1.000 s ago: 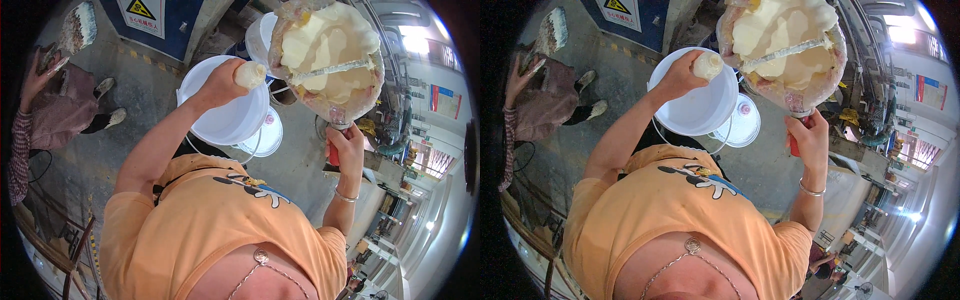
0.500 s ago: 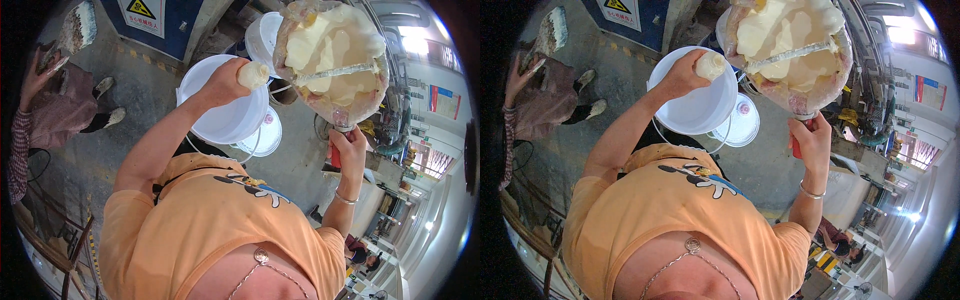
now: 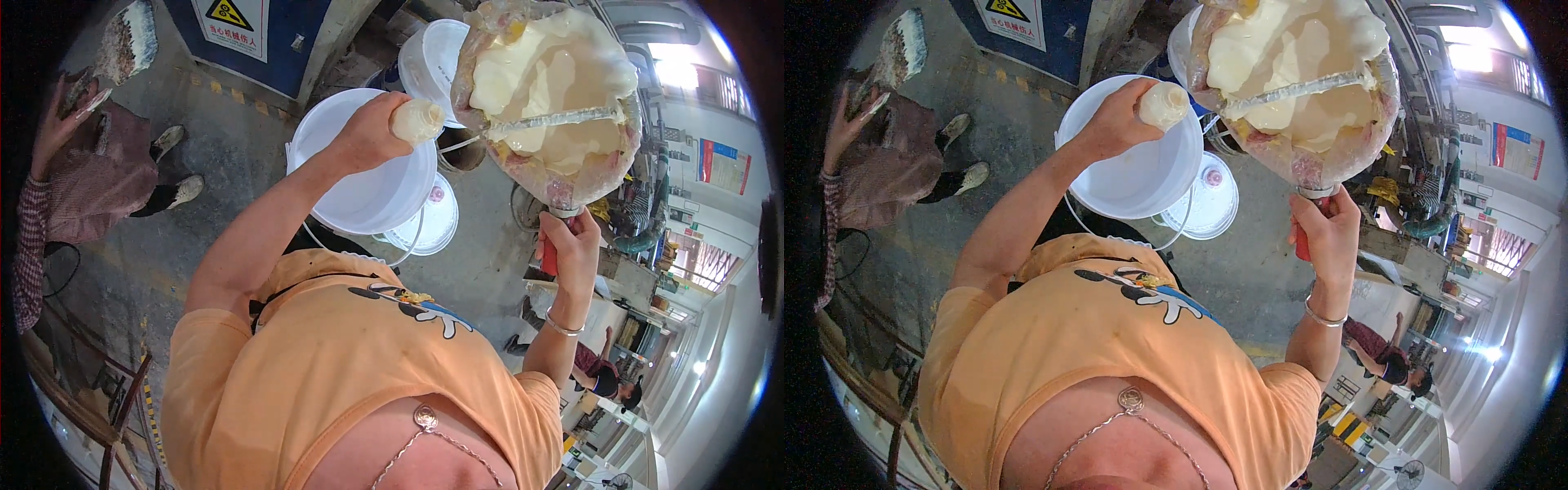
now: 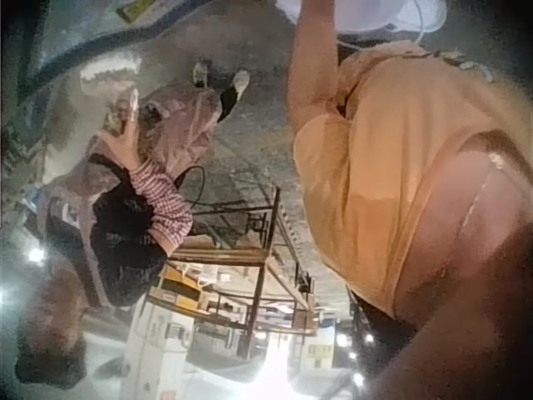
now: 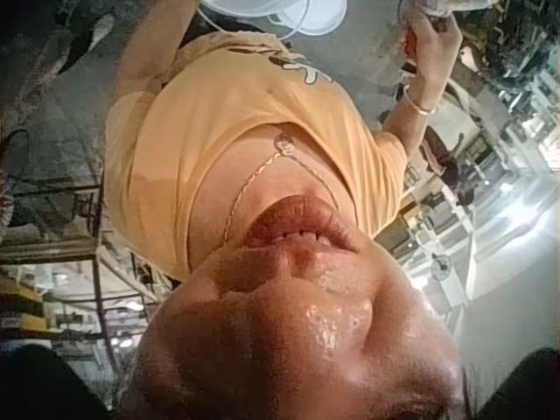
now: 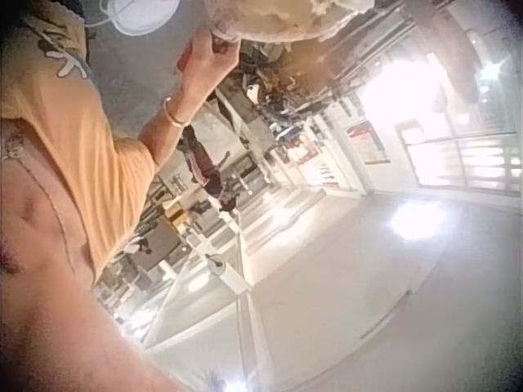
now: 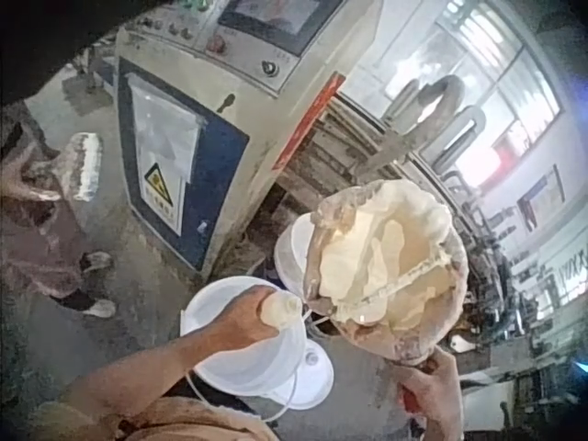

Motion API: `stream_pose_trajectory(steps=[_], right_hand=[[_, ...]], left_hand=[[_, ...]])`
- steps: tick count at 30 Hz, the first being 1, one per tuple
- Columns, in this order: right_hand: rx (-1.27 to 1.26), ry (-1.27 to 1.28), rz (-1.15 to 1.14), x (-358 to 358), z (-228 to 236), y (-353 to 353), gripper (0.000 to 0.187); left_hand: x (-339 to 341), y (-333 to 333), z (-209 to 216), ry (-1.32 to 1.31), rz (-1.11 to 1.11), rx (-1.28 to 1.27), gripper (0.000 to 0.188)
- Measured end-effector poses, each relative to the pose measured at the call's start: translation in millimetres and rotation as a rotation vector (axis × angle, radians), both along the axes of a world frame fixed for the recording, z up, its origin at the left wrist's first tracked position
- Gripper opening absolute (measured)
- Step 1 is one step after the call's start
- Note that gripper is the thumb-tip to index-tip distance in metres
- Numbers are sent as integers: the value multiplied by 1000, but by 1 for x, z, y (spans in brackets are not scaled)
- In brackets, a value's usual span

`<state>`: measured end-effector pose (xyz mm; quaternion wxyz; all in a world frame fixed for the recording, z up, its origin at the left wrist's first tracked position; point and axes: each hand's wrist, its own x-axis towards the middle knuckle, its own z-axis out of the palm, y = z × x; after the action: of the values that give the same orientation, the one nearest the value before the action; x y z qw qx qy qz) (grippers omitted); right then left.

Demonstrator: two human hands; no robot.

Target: Pouring a liquid chemical from a bottle into a bucket and mixing a thick white paste with a spatula.

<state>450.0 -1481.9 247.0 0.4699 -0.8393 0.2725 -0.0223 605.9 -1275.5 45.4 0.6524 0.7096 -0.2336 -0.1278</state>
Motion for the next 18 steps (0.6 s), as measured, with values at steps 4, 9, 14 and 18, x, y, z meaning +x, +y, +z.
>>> stream_pose_trajectory(steps=[4, 9, 14, 18], right_hand=[[15, -2, 20, 0, 1, -1, 13], [8, -15, 3, 1, 3, 4, 13], [-6, -12, 15, 2, 3, 3, 12], [-16, -3, 18, 2, 3, 3, 11]], left_hand=[[0, 0, 1, -18, 8, -17, 54], [1, 1, 1, -15, 7, -19, 55], [3, 1, -4, -22, -10, 11, 64], [3, 1, 0, -31, -4, 52, 64]])
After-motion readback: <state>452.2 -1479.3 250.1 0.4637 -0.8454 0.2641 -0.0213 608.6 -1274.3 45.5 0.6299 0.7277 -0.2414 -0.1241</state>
